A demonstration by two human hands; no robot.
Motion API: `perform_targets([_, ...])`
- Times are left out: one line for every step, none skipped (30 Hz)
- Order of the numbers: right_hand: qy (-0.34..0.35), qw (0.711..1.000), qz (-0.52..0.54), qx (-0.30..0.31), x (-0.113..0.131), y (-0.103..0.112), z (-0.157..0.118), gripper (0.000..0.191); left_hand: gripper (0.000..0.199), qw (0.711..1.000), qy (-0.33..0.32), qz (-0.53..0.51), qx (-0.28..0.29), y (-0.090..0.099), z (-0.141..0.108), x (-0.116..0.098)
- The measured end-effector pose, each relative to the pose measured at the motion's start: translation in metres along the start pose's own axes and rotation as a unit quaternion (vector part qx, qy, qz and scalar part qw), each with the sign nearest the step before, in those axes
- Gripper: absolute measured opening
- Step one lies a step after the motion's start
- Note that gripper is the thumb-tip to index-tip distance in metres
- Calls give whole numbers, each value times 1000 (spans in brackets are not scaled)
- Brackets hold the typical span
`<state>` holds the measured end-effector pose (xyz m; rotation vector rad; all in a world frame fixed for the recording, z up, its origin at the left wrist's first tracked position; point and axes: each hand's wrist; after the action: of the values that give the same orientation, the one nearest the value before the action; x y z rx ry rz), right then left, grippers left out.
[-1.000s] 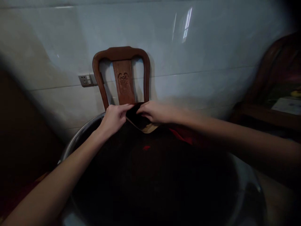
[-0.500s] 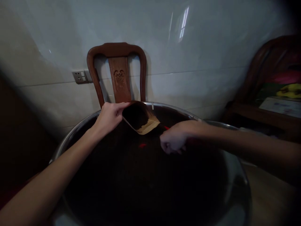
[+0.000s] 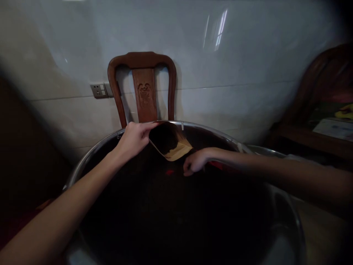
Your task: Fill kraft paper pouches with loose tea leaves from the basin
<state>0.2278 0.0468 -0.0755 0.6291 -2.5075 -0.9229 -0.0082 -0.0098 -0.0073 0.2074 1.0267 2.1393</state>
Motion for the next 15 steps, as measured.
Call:
perform_targets([0, 999, 11, 34, 0, 2, -3, 39, 43, 1000, -3, -1, -2, 0, 0, 0])
perform_targets([-1, 998, 20, 55, -1, 3, -6, 38, 43, 1000, -5, -2, -5, -1, 0, 0])
perform_targets([-2, 998, 24, 60, -2, 4, -7, 38, 43, 1000, -7, -2, -7, -1, 0, 0])
perform_targets([-2, 999, 24, 48, -4, 4, -8, 37, 43, 1000, -9, -3, -7, -1, 0, 0])
perform_targets([0, 1000, 19, 23, -6, 2, -7, 38, 43, 1000, -10, -2, -6, -1, 0, -1])
perform_targets([3, 1000, 12, -8, -7, 0, -7, 39, 43, 1000, -9, 1, -2, -1, 0, -1])
perform_targets([6, 999, 3, -36, -8, -4, -6, 41, 43, 1000, -6, 4, 0, -1, 0, -2])
perform_targets([9, 998, -6, -55, -7, -7, -6, 43, 42, 1000, -4, 7, 2, -1, 0, -2])
perform_targets([12, 998, -15, -66, -6, -11, -6, 44, 42, 1000, -1, 7, 1, -1, 0, -3])
perform_targets([15, 998, -22, -65, -4, -14, -8, 45, 41, 1000, 0, 6, 0, -1, 0, -3])
perform_targets([19, 998, -27, -54, -2, -17, -10, 45, 41, 1000, -1, 2, 1, -1, -1, -3])
perform_targets([24, 999, -30, -34, 0, -18, -13, 46, 41, 1000, -4, -2, 3, -2, -1, -3])
perform_targets([27, 999, -29, -7, 1, -18, -17, 47, 41, 1000, -5, -4, 4, -2, -1, -3])
perform_targets([28, 999, -16, 9, 2, -19, -20, 48, 41, 1000, -6, -6, 6, -2, -1, -3])
perform_targets([27, 1000, 2, 11, 2, -19, -23, 48, 41, 1000, -6, -7, 7, -3, -1, -3])
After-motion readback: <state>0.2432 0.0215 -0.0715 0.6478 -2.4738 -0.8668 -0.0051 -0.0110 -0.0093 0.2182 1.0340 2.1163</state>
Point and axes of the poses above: each hand's wrist, its own z-axis towards the middle knuckle, its own y-axis out of the back of the hand, x = y × z, and after that the axes turned 2 degrees about -z, right-handed
